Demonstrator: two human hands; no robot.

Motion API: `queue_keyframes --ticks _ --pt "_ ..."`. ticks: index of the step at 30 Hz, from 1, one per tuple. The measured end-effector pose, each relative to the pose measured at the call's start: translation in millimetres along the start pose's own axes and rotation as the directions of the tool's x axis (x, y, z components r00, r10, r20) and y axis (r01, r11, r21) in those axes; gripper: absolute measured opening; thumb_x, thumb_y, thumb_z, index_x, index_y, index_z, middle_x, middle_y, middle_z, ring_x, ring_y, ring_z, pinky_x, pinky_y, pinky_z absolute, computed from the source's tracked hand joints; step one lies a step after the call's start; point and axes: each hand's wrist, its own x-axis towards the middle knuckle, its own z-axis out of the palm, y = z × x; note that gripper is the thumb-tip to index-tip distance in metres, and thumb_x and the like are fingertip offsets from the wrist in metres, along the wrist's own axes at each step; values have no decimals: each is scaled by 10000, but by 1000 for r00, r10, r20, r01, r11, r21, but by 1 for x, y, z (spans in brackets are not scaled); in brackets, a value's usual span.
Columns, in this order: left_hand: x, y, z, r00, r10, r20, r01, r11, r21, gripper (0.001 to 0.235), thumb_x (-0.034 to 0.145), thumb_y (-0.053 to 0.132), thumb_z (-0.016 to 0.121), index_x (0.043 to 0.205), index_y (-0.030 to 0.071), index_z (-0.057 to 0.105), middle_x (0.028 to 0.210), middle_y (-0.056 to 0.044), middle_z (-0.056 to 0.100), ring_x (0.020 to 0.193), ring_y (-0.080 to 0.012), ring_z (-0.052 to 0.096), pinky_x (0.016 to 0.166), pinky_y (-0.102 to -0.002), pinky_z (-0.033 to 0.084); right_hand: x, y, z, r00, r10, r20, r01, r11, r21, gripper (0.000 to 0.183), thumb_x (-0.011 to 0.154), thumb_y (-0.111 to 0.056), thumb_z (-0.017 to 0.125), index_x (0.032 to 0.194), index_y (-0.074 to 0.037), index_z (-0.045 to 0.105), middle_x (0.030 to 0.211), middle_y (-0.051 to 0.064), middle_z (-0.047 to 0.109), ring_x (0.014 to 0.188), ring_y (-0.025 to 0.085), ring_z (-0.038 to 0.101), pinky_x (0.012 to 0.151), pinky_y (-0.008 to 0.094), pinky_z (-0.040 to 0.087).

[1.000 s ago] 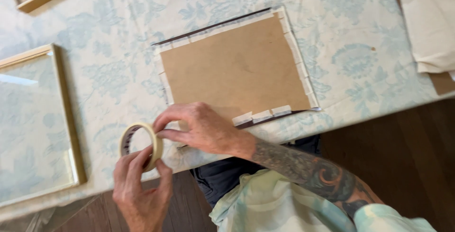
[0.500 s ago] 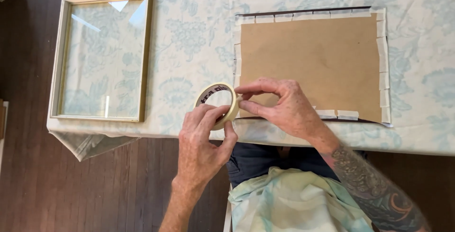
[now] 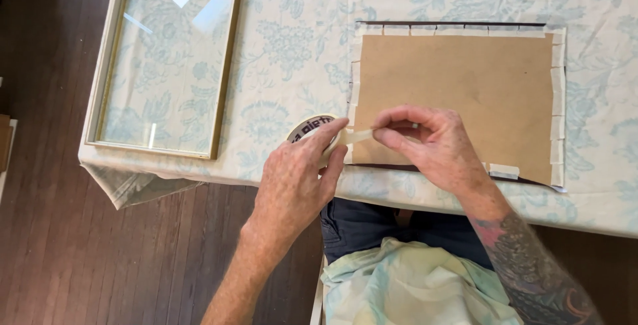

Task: Applying small pieces of masking tape to the edges of a cardboard board to secure it.

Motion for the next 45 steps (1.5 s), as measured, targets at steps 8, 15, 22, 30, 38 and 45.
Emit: queue_keyframes --ticks 8,15,22,30,38,45 --pt "15 -6 24 1000 11 3 -11 997 80 107 932 202 668 1019 178 726 746 -71 736 694 -352 761 599 -493 588 -1 -27 8 990 108 -88 -117 987 -106 486 840 -105 848 1276 -61 638 936 51 637 982 149 629 947 365 604" --pt "23 6 24 995 88 40 -89 995 35 72 925 157 637 981 147 681 606 -43 610 580 -345 708 531 -502 566 2 -36 2 996 73 -43 -80 976 -201 472 834 -237 873 1270 -169 707 1270 45 565 1209 168 589 1032 407 581" --pt "25 11 23 996 87 22 -87 996 34 112 993 204 602 1000 155 702 604 -31 621 563 -305 710 524 -458 579 -3 -35 -4 999 14 -31 -19 990 -141 144 832 -103 874 964 -128 823 865 29 785 907 89 725 887 276 603" --pt "25 15 16 995 95 -33 -95 995 -18 99 973 171 640 944 135 727 619 -72 685 584 -302 746 518 -393 596 -6 -30 0 997 -59 -46 51 984 -169 136 842 -99 867 962 -152 833 822 12 784 851 67 702 851 290 585" --pt "14 -2 13 996 -29 -79 3 951 -309 56 921 131 732 923 106 783 681 -114 753 670 -278 783 622 -392 646 -2 -20 33 878 -467 -106 426 862 -275 174 846 -32 854 988 -120 806 868 47 738 842 223 726 820 368 584" --pt "5 -53 19 967 -67 -245 72 997 13 66 1050 141 678 1063 86 711 830 6 713 604 -114 535 560 -317 426 -37 -61 45 746 -648 154 658 681 -321 119 1009 -64 708 1125 -46 687 1021 81 654 958 236 618 887 372 580"
